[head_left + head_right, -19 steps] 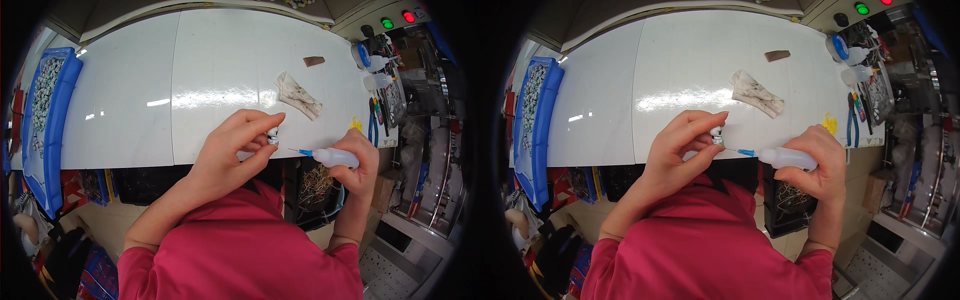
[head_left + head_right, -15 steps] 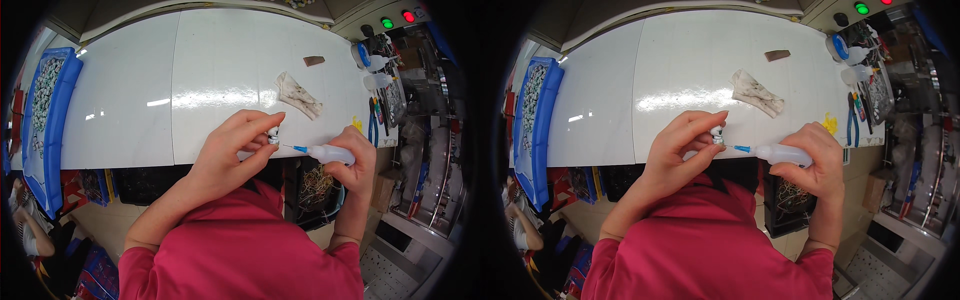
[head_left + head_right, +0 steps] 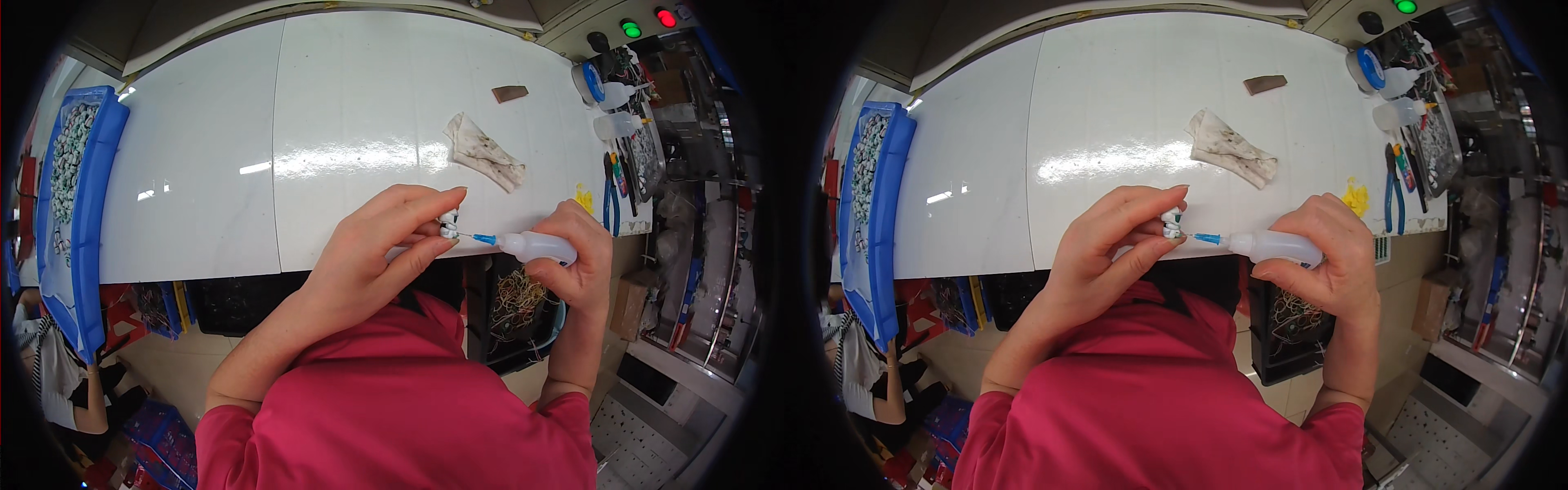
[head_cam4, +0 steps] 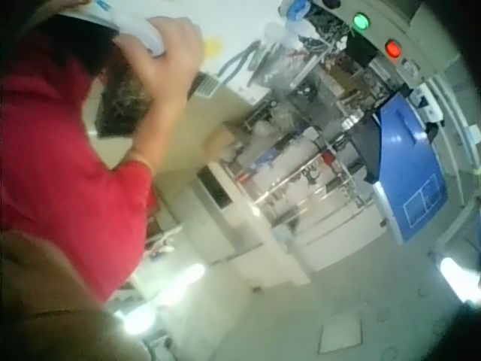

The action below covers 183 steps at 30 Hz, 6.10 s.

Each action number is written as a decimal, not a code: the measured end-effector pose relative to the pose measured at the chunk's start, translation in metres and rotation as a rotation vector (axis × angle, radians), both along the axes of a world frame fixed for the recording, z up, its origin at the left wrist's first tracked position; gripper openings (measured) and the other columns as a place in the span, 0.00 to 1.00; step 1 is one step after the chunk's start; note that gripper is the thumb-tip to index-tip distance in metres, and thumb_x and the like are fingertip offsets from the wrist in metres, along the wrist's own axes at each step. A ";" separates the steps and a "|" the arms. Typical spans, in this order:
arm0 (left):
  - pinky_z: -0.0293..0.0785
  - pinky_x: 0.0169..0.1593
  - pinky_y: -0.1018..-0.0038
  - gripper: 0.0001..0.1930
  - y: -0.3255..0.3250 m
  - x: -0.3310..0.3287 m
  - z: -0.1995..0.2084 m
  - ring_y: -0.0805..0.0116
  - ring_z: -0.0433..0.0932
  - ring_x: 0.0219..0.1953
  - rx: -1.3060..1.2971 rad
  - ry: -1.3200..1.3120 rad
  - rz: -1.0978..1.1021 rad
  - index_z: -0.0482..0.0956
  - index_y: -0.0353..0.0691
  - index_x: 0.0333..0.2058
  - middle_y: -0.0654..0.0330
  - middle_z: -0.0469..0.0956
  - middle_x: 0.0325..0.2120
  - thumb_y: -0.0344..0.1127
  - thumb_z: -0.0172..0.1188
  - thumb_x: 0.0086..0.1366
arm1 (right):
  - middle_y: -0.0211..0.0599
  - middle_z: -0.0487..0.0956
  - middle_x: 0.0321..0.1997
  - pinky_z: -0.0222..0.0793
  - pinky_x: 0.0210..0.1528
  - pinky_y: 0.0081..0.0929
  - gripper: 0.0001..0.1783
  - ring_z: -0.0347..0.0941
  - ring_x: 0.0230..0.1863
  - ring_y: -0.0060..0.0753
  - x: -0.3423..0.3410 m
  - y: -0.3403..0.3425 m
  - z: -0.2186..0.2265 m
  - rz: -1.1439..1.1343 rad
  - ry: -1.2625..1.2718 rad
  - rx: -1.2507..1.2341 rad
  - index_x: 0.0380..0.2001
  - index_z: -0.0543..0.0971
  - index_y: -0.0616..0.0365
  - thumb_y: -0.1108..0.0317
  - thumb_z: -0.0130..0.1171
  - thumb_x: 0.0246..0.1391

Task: The person assembles figurine pieces by applying glue from a bottle with a needle applicator, pressing the parts together by hand, and placing the assembled pieces into a blue tray.

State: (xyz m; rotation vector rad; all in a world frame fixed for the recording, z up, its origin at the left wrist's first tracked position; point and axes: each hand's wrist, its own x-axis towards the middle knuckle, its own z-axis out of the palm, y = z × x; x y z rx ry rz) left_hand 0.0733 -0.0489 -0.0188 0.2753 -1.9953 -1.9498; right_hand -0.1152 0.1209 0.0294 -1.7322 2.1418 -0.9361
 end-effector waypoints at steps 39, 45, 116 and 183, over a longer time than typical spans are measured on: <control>0.71 0.44 0.81 0.16 0.057 -0.056 0.042 0.77 0.70 0.39 0.116 -0.043 0.026 0.73 0.34 0.48 0.58 0.70 0.46 0.20 0.55 0.61 | 0.43 0.77 0.43 0.64 0.51 0.29 0.19 0.72 0.46 0.36 -0.129 0.026 0.019 -0.540 0.161 0.058 0.44 0.74 0.62 0.62 0.59 0.52; 0.72 0.43 0.81 0.16 0.054 -0.057 0.032 0.77 0.71 0.38 0.106 -0.029 0.037 0.73 0.34 0.48 0.57 0.70 0.47 0.20 0.56 0.60 | 0.39 0.77 0.40 0.65 0.49 0.28 0.11 0.71 0.45 0.37 -0.141 0.067 0.022 -0.465 0.220 0.033 0.39 0.77 0.62 0.68 0.54 0.56; 0.78 0.44 0.76 0.07 0.026 -0.025 0.007 0.69 0.79 0.41 0.145 -0.023 0.012 0.75 0.35 0.38 0.55 0.76 0.42 0.24 0.59 0.60 | 0.34 0.74 0.32 0.68 0.38 0.23 0.08 0.72 0.34 0.30 0.020 -0.008 -0.030 0.012 -0.556 -0.174 0.33 0.74 0.59 0.78 0.59 0.47; 0.75 0.31 0.73 0.09 0.044 -0.010 0.027 0.64 0.81 0.30 0.055 0.196 0.081 0.70 0.33 0.32 0.53 0.77 0.25 0.29 0.60 0.55 | 0.40 0.75 0.37 0.69 0.44 0.25 0.09 0.69 0.39 0.30 0.041 0.020 -0.023 -0.275 -0.505 -0.066 0.36 0.72 0.67 0.73 0.58 0.56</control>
